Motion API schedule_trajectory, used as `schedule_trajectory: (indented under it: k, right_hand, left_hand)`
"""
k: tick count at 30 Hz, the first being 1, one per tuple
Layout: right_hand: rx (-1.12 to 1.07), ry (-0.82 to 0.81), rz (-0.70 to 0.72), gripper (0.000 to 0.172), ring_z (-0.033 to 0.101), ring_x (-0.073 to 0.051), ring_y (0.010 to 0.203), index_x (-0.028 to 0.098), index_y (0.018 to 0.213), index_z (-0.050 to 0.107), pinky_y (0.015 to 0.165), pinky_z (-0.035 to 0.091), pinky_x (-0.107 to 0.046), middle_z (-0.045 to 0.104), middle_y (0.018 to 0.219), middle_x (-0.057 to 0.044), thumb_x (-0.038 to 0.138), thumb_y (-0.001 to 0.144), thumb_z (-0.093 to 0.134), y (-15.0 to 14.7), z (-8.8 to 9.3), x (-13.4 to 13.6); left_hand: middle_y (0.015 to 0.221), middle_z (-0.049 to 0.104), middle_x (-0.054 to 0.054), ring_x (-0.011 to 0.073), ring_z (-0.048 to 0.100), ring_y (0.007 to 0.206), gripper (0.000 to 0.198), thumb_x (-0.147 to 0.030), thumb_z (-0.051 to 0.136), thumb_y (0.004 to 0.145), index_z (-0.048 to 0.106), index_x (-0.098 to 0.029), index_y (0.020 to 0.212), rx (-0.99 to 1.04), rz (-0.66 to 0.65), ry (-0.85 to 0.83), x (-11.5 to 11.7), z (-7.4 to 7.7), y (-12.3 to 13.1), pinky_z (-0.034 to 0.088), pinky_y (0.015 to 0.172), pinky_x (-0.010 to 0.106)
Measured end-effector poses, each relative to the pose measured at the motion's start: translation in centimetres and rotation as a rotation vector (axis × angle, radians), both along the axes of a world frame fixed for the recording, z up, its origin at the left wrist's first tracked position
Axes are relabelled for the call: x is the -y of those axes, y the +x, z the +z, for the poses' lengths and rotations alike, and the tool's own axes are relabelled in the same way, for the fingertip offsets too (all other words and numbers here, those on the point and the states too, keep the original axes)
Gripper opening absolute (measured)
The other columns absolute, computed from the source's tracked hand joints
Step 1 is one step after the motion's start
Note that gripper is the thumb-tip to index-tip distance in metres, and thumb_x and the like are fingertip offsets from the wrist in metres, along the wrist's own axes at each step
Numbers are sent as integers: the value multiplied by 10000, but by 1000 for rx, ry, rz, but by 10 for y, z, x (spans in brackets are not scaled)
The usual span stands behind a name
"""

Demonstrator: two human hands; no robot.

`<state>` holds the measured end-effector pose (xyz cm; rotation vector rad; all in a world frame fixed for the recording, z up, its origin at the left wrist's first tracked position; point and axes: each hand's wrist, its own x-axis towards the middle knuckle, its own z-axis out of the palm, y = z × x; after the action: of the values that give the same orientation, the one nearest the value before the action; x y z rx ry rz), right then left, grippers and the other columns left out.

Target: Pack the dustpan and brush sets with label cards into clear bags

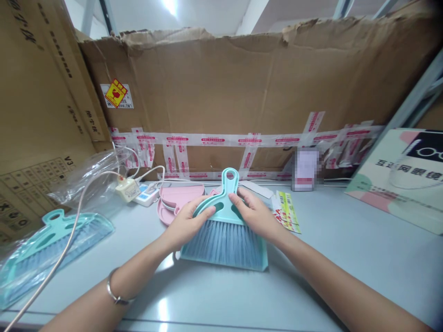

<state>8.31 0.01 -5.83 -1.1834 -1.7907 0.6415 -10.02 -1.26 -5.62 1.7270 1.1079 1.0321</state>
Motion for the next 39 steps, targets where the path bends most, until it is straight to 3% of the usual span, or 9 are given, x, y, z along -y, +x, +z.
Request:
schedule_trajectory:
  k: [10,16,20,23,28,32,35,37,39]
  right_hand:
    - [137,68,-124,249,518,-193,684,217,753,451,619,386,-307,585,756,-43,418,856,347,-7,-2,2]
    - [75,73,-90,267,524,-184,684,204,786,493,639,406,-314,577,734,-34,428,859,367,-8,-2,-1]
    - [-135,-103,94,270,590,-179,831,214,917,514,739,465,-320,630,891,-34,467,843,455,4,2,0]
    - [-144,-256,159,358,609,-199,919,244,1028,527,756,495,-341,640,1012,-35,476,763,594,16,1,1]
    - [-198,-310,138,370,617,-227,935,243,1032,612,770,503,-381,661,1016,-48,466,736,622,17,-9,-3]
    - [-287,-311,70,435,626,-220,917,230,1061,617,754,509,-358,670,1016,-57,494,716,636,9,-14,-5]
    - [-268,-345,128,443,645,-203,810,221,1049,620,653,517,-322,688,933,-60,538,742,591,21,-9,-14]
    - [-181,-304,21,452,646,-187,723,211,1043,612,593,506,-303,692,861,-63,572,802,484,44,-4,-26]
    - [-56,-205,-269,428,646,-178,732,198,1023,596,622,503,-298,685,867,-76,537,858,393,81,-3,-43]
  left_hand:
    - [1186,631,36,218,546,1127,342,-386,527,829,620,-214,1110,-23,1,69,-2,-1,0,387,985,338]
    - [1154,649,33,223,566,1095,349,-396,521,831,628,-216,1109,-12,0,59,-2,0,-1,396,970,341]
    - [1116,667,14,224,584,1061,343,-419,531,823,643,-245,1096,13,17,17,-1,0,-1,427,928,336]
    - [1064,686,19,230,602,1018,344,-433,543,813,656,-229,1065,58,84,-20,-2,1,-2,456,878,328]
    - [1114,666,37,241,582,1062,401,-451,585,777,635,-208,1091,118,176,-70,-5,8,-6,450,892,315]
    - [1140,651,41,248,585,1055,534,-451,678,696,575,-246,1178,113,80,-175,-7,10,-10,474,849,310]
    - [1117,659,52,254,591,1038,546,-434,702,671,583,-236,1166,109,60,-202,-9,8,-12,481,831,314]
    - [1098,664,62,258,594,1028,520,-436,695,675,597,-215,1135,114,81,-199,-9,8,-13,480,824,320]
    - [1085,666,75,263,598,1015,495,-440,693,673,609,-190,1092,121,115,-190,-9,9,-14,482,809,323]
